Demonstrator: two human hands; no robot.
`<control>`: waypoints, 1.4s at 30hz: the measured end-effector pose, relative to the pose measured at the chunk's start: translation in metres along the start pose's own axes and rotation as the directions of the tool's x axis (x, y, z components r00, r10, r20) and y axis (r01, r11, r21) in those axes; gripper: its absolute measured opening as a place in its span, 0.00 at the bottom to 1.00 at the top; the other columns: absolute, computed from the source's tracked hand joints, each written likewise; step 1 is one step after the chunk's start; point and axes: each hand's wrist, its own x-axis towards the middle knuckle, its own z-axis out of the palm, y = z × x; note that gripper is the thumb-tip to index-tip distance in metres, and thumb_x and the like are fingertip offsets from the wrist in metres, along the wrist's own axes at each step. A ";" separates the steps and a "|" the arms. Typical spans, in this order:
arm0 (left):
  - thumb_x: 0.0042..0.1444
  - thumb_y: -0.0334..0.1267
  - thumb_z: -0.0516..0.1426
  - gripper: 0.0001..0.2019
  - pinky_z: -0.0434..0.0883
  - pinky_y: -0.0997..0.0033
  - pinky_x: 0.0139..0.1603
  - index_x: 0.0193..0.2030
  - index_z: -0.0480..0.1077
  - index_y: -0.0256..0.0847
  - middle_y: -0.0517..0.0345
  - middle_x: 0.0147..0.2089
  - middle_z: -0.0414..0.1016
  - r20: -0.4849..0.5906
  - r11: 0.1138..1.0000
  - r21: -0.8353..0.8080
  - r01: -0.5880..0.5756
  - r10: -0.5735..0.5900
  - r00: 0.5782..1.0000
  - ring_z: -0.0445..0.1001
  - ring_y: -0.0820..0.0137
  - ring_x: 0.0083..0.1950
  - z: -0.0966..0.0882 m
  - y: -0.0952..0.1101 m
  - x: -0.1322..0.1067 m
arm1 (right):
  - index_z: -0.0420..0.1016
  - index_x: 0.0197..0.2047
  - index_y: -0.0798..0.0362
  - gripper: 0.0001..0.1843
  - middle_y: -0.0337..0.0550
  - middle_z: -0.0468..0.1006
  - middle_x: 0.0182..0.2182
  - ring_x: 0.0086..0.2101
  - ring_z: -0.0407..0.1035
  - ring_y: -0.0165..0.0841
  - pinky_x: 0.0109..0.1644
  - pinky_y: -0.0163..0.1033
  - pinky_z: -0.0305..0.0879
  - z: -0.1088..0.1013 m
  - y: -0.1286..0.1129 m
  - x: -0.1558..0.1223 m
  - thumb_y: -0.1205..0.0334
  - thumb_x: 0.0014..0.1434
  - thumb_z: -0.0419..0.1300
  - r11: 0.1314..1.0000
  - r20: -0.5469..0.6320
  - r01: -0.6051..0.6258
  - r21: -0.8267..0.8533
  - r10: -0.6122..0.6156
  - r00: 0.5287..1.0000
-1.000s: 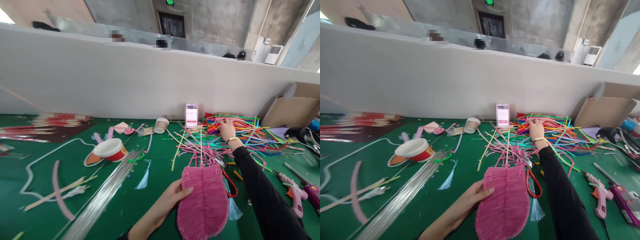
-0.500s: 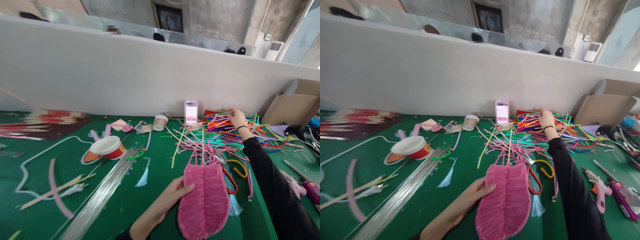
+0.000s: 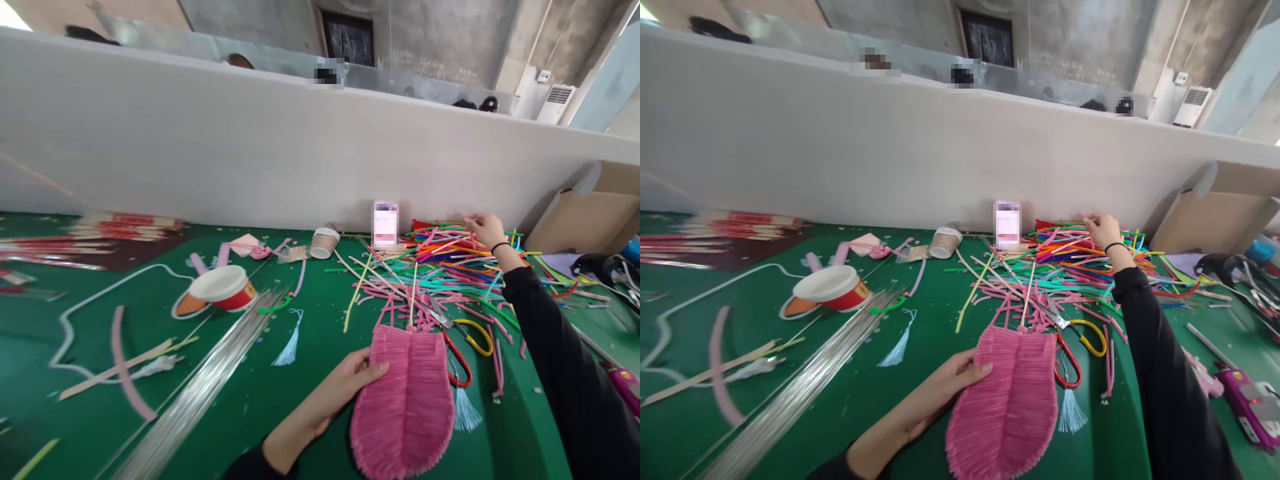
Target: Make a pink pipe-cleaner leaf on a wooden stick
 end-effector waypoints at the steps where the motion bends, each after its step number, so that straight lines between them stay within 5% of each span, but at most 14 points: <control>1: 0.47 0.47 0.67 0.25 0.69 0.58 0.57 0.51 0.75 0.38 0.46 0.51 0.79 -0.005 1.000 0.006 0.005 -0.005 1.000 0.77 0.55 0.51 0.000 0.000 0.000 | 0.75 0.53 0.51 0.22 0.45 0.82 0.40 0.38 0.74 0.33 0.43 0.35 0.64 -0.004 0.003 0.001 0.54 0.69 0.44 1.000 0.010 0.005 0.017 -0.005 1.000; 5: 0.46 0.48 0.67 0.25 0.68 0.58 0.57 0.51 0.76 0.38 0.46 0.51 0.79 -0.009 1.000 0.017 0.010 -0.010 1.000 0.77 0.55 0.51 0.000 0.000 0.001 | 0.75 0.55 0.51 0.19 0.44 0.82 0.41 0.39 0.75 0.32 0.43 0.33 0.65 -0.010 0.019 -0.004 0.64 0.65 0.50 1.000 0.044 -0.009 0.019 0.008 0.999; 11: 0.47 0.48 0.67 0.25 0.69 0.59 0.56 0.50 0.75 0.37 0.46 0.51 0.79 0.013 1.000 0.025 -0.001 0.000 1.000 0.77 0.56 0.50 0.000 0.000 0.002 | 0.81 0.40 0.53 0.09 0.45 0.83 0.36 0.38 0.75 0.36 0.42 0.35 0.65 0.009 0.027 -0.015 0.64 0.54 0.62 1.000 0.124 0.011 -0.024 -0.008 0.992; 21: 0.47 0.46 0.67 0.25 0.69 0.58 0.56 0.51 0.75 0.37 0.45 0.51 0.79 -0.031 1.000 0.011 0.021 -0.021 0.999 0.77 0.55 0.51 0.002 0.001 0.000 | 0.76 0.48 0.58 0.17 0.48 0.81 0.39 0.38 0.74 0.33 0.41 0.35 0.66 -0.007 0.031 -0.017 0.60 0.61 0.53 0.999 0.156 0.005 0.053 -0.013 0.988; 26: 0.48 0.46 0.67 0.24 0.69 0.60 0.55 0.51 0.75 0.37 0.45 0.52 0.78 -0.016 0.999 0.028 0.019 -0.018 1.000 0.77 0.55 0.50 0.002 0.000 0.001 | 0.81 0.37 0.53 0.10 0.40 0.81 0.27 0.26 0.73 0.29 0.31 0.31 0.67 -0.003 0.028 -0.046 0.58 0.54 0.62 0.983 0.426 0.112 0.143 -0.163 0.890; 29: 0.48 0.46 0.66 0.25 0.70 0.60 0.55 0.51 0.74 0.37 0.46 0.53 0.78 -0.015 0.999 0.032 0.028 -0.028 1.000 0.77 0.56 0.50 0.001 0.000 0.002 | 0.82 0.35 0.51 0.09 0.38 0.82 0.27 0.26 0.73 0.29 0.31 0.30 0.67 0.005 0.023 -0.064 0.57 0.53 0.63 0.976 0.485 0.160 0.146 -0.212 0.848; 37: 0.48 0.46 0.66 0.24 0.69 0.60 0.55 0.51 0.74 0.36 0.46 0.52 0.78 -0.005 0.999 0.036 0.020 -0.020 1.000 0.77 0.56 0.51 0.001 0.000 0.001 | 0.82 0.40 0.49 0.11 0.41 0.82 0.36 0.35 0.75 0.34 0.38 0.34 0.65 0.019 0.008 -0.074 0.66 0.53 0.62 0.975 0.392 0.218 -0.033 -0.188 0.901; 42: 0.49 0.46 0.66 0.25 0.69 0.61 0.54 0.52 0.74 0.36 0.45 0.53 0.78 0.013 0.999 0.031 0.012 -0.013 1.000 0.77 0.56 0.50 0.000 -0.001 0.001 | 0.76 0.52 0.44 0.21 0.44 0.81 0.43 0.41 0.74 0.38 0.43 0.37 0.65 0.026 0.005 -0.076 0.67 0.56 0.59 0.965 0.332 0.211 -0.154 -0.151 0.931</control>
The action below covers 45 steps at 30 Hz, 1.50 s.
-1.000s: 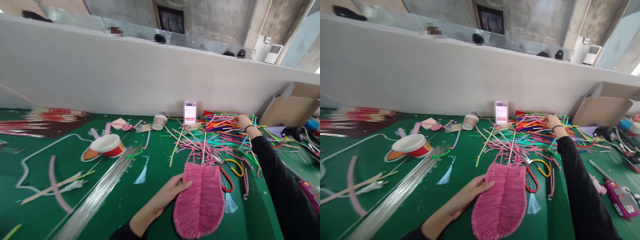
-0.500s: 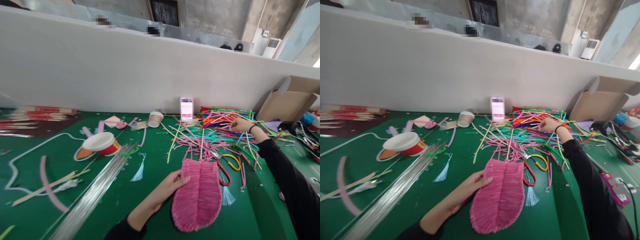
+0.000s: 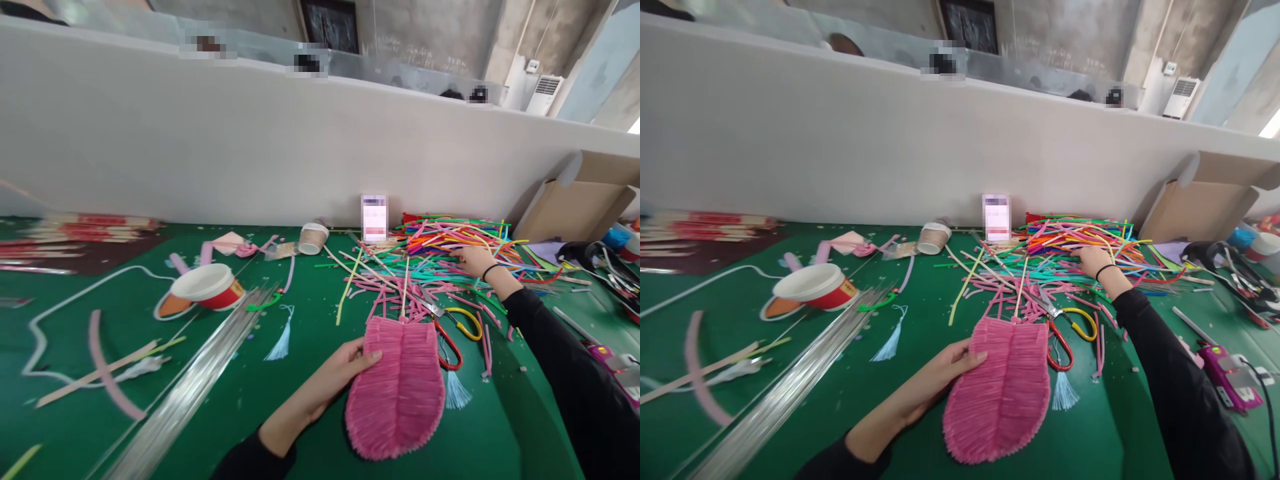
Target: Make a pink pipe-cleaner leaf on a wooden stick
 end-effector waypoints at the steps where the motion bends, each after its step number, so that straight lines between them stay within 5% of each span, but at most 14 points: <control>1: 0.49 0.46 0.65 0.25 0.69 0.60 0.55 0.52 0.73 0.35 0.45 0.53 0.78 0.004 1.000 0.001 -0.004 0.004 1.000 0.77 0.56 0.50 0.000 0.000 0.000 | 0.75 0.54 0.45 0.21 0.45 0.81 0.44 0.43 0.73 0.39 0.44 0.39 0.64 0.001 -0.001 0.000 0.66 0.57 0.58 1.000 -0.020 -0.010 -0.020 0.010 1.000; 11: 0.50 0.46 0.65 0.25 0.70 0.62 0.54 0.53 0.72 0.36 0.47 0.52 0.78 0.021 1.000 0.019 0.002 -0.002 1.000 0.77 0.58 0.49 -0.005 -0.003 0.004 | 0.80 0.40 0.46 0.14 0.41 0.82 0.38 0.39 0.72 0.36 0.40 0.36 0.61 0.006 0.004 0.003 0.68 0.56 0.55 0.999 -0.039 0.034 -0.025 -0.035 0.999; 19: 0.49 0.47 0.66 0.26 0.69 0.61 0.54 0.52 0.73 0.36 0.47 0.51 0.79 0.007 1.000 0.029 -0.001 0.001 1.000 0.77 0.57 0.50 -0.003 -0.001 0.004 | 0.79 0.29 0.54 0.04 0.49 0.82 0.32 0.37 0.74 0.39 0.42 0.39 0.64 0.007 0.008 0.004 0.67 0.51 0.62 0.994 -0.082 -0.016 0.105 0.025 0.996; 24: 0.48 0.47 0.66 0.25 0.68 0.60 0.55 0.51 0.73 0.35 0.46 0.52 0.78 0.009 1.000 0.030 -0.005 0.004 1.000 0.76 0.56 0.51 -0.002 0.000 0.004 | 0.75 0.43 0.54 0.10 0.44 0.82 0.31 0.31 0.75 0.33 0.36 0.36 0.69 -0.022 0.013 -0.005 0.62 0.61 0.55 0.943 -0.199 -0.014 0.332 0.085 0.976; 26: 0.48 0.47 0.66 0.26 0.68 0.59 0.56 0.51 0.73 0.35 0.46 0.51 0.78 0.006 1.000 0.027 -0.001 0.001 1.000 0.76 0.56 0.51 -0.002 0.000 0.003 | 0.71 0.51 0.54 0.15 0.44 0.82 0.33 0.29 0.76 0.32 0.33 0.36 0.71 -0.032 0.012 -0.014 0.61 0.61 0.55 0.844 -0.232 0.026 0.536 0.118 0.966; 28: 0.47 0.46 0.66 0.26 0.68 0.60 0.56 0.52 0.72 0.36 0.46 0.52 0.78 0.004 1.000 0.014 0.006 -0.006 1.000 0.76 0.56 0.51 -0.002 0.000 0.001 | 0.69 0.53 0.52 0.22 0.44 0.82 0.36 0.30 0.77 0.34 0.32 0.39 0.74 -0.037 0.006 -0.028 0.59 0.56 0.62 0.615 -0.246 0.106 0.781 0.146 0.958; 30: 0.46 0.44 0.67 0.27 0.68 0.61 0.55 0.53 0.71 0.37 0.47 0.53 0.78 0.001 1.000 -0.010 0.012 -0.012 1.000 0.75 0.56 0.53 -0.001 0.001 0.000 | 0.73 0.49 0.51 0.24 0.44 0.81 0.38 0.31 0.77 0.36 0.34 0.42 0.76 -0.037 -0.006 -0.046 0.55 0.49 0.68 0.362 -0.244 0.173 0.916 0.161 0.956; 32: 0.44 0.40 0.68 0.28 0.68 0.63 0.55 0.53 0.70 0.39 0.49 0.53 0.77 -0.014 0.999 -0.040 0.017 -0.018 1.000 0.75 0.57 0.54 -0.002 0.001 -0.001 | 0.75 0.41 0.51 0.20 0.44 0.81 0.38 0.33 0.78 0.36 0.35 0.44 0.78 -0.032 -0.021 -0.069 0.51 0.47 0.69 0.222 -0.231 0.188 0.957 0.190 0.954; 40: 0.36 0.28 0.66 0.26 0.71 0.69 0.41 0.47 0.71 0.37 0.53 0.41 0.81 -0.137 0.982 -0.186 0.036 -0.062 0.989 0.77 0.64 0.41 -0.005 -0.004 -0.002 | 0.74 0.36 0.50 0.17 0.40 0.82 0.31 0.33 0.79 0.38 0.32 0.40 0.78 0.011 -0.092 -0.133 0.50 0.47 0.70 -0.092 -0.151 0.247 0.965 0.575 0.804; 45: 0.40 0.34 0.67 0.23 0.72 0.64 0.45 0.47 0.71 0.36 0.50 0.43 0.81 -0.167 0.953 -0.296 -0.064 0.015 0.986 0.78 0.61 0.41 0.011 0.002 -0.006 | 0.73 0.33 0.50 0.15 0.43 0.84 0.33 0.38 0.79 0.41 0.42 0.46 0.76 0.018 -0.135 -0.138 0.51 0.49 0.70 -0.152 -0.138 0.238 0.959 0.485 0.864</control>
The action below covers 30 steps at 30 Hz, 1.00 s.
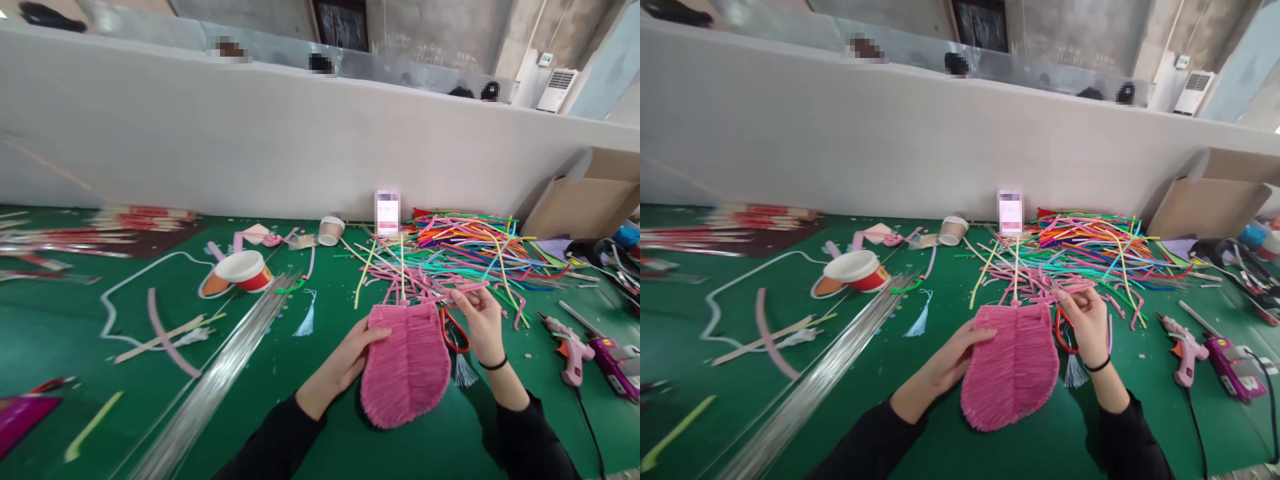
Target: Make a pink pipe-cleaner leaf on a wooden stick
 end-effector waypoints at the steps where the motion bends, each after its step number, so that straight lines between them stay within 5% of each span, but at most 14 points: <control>1: 0.42 0.34 0.67 0.24 0.72 0.63 0.47 0.48 0.70 0.36 0.49 0.44 0.80 0.016 0.999 -0.013 -0.034 0.034 0.999 0.78 0.60 0.43 0.004 0.001 -0.001 | 0.73 0.32 0.50 0.13 0.44 0.84 0.35 0.41 0.78 0.42 0.47 0.48 0.74 0.005 0.001 -0.003 0.52 0.49 0.69 1.000 0.032 0.013 -0.004 -0.013 0.999; 6: 0.49 0.38 0.65 0.30 0.71 0.62 0.51 0.60 0.64 0.41 0.49 0.50 0.78 0.082 0.986 -0.044 -0.158 0.161 0.983 0.78 0.59 0.47 0.017 0.009 -0.006 | 0.75 0.27 0.49 0.09 0.48 0.79 0.48 0.53 0.70 0.43 0.58 0.50 0.63 0.014 0.004 -0.010 0.55 0.52 0.67 0.952 0.196 0.202 -0.231 -0.158 0.968; 11: 0.51 0.43 0.63 0.25 0.70 0.63 0.50 0.56 0.70 0.37 0.48 0.48 0.79 0.053 0.979 -0.015 -0.204 0.205 0.977 0.77 0.59 0.48 0.023 0.008 -0.005 | 0.77 0.29 0.47 0.07 0.46 0.77 0.49 0.52 0.69 0.42 0.57 0.50 0.63 0.006 0.006 -0.011 0.54 0.54 0.66 0.882 0.245 0.301 -0.362 -0.222 0.944; 16: 0.53 0.47 0.61 0.22 0.70 0.65 0.46 0.52 0.72 0.37 0.51 0.42 0.81 0.026 0.969 -0.007 -0.249 0.249 0.968 0.78 0.59 0.44 0.021 0.007 0.001 | 0.81 0.34 0.45 0.07 0.45 0.77 0.48 0.51 0.70 0.42 0.58 0.51 0.62 0.002 0.007 -0.009 0.53 0.56 0.64 0.854 0.239 0.291 -0.431 -0.203 0.950; 24: 0.51 0.40 0.61 0.24 0.69 0.67 0.43 0.55 0.68 0.39 0.53 0.39 0.80 0.005 0.970 0.058 -0.235 0.235 0.972 0.78 0.64 0.39 0.019 0.005 0.001 | 0.82 0.39 0.44 0.08 0.45 0.77 0.49 0.51 0.69 0.41 0.57 0.50 0.63 -0.001 0.003 -0.009 0.55 0.60 0.61 0.873 0.360 0.319 -0.369 -0.182 0.915; 30: 0.47 0.35 0.62 0.24 0.68 0.68 0.49 0.53 0.67 0.42 0.54 0.45 0.78 0.039 0.972 0.088 -0.218 0.215 0.976 0.76 0.64 0.46 0.022 -0.004 0.001 | 0.83 0.39 0.42 0.09 0.44 0.77 0.48 0.51 0.69 0.41 0.57 0.49 0.64 0.004 0.005 -0.012 0.54 0.60 0.62 0.885 0.458 0.292 -0.364 -0.103 0.883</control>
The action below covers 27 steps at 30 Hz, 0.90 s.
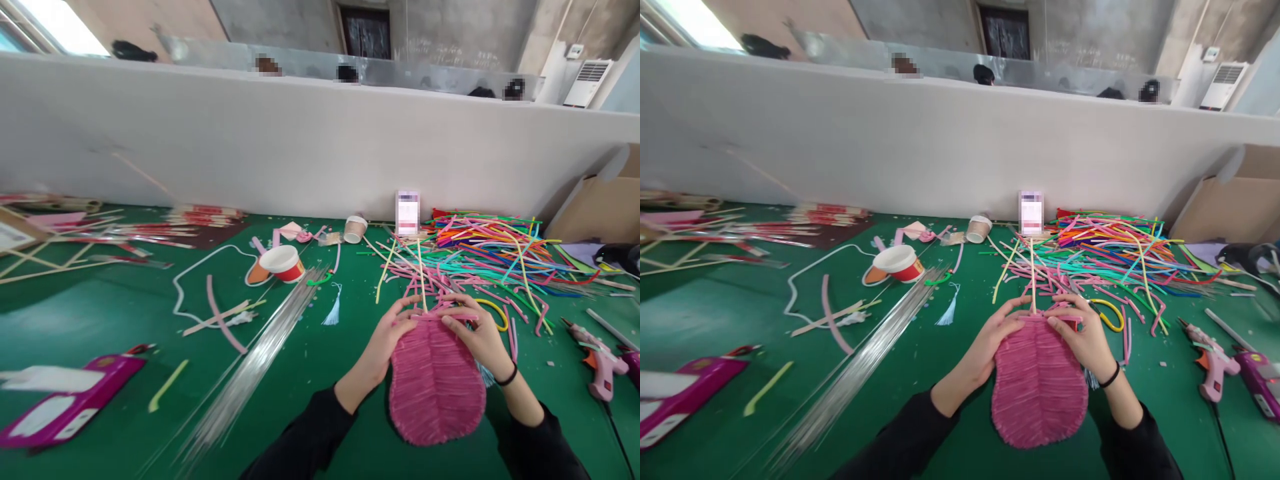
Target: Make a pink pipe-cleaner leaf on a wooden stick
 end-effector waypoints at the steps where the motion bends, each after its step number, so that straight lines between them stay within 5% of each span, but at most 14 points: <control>1: 0.47 0.35 0.63 0.25 0.68 0.67 0.49 0.54 0.67 0.42 0.53 0.46 0.77 0.003 1.000 0.020 -0.008 0.008 1.000 0.75 0.64 0.47 0.000 -0.002 0.000 | 0.83 0.40 0.42 0.09 0.44 0.77 0.48 0.51 0.69 0.41 0.57 0.49 0.64 0.001 0.001 0.000 0.53 0.59 0.62 1.000 0.015 -0.009 0.012 0.009 1.000; 13: 0.49 0.42 0.63 0.21 0.66 0.69 0.44 0.50 0.69 0.40 0.54 0.41 0.74 -0.102 0.968 0.224 -0.113 0.139 0.985 0.72 0.66 0.42 0.000 -0.011 0.002 | 0.83 0.39 0.43 0.11 0.45 0.78 0.46 0.51 0.70 0.41 0.57 0.49 0.64 0.004 0.009 -0.001 0.50 0.56 0.64 0.995 0.093 -0.099 0.008 0.098 0.991; 19: 0.48 0.42 0.64 0.22 0.65 0.71 0.41 0.50 0.68 0.40 0.57 0.39 0.73 -0.149 0.975 0.192 -0.111 0.140 0.979 0.72 0.68 0.38 0.000 -0.009 0.001 | 0.76 0.33 0.49 0.13 0.47 0.77 0.43 0.41 0.73 0.38 0.42 0.42 0.71 -0.006 0.013 -0.002 0.48 0.55 0.64 0.993 -0.071 -0.106 0.050 0.110 0.991; 27: 0.50 0.42 0.63 0.21 0.65 0.69 0.45 0.51 0.68 0.42 0.55 0.40 0.75 -0.142 0.953 0.268 -0.139 0.182 0.973 0.73 0.65 0.43 -0.003 -0.010 0.003 | 0.74 0.35 0.48 0.12 0.48 0.75 0.44 0.46 0.70 0.39 0.45 0.43 0.70 -0.012 0.015 -0.001 0.49 0.58 0.61 0.998 -0.113 -0.067 0.005 0.067 0.991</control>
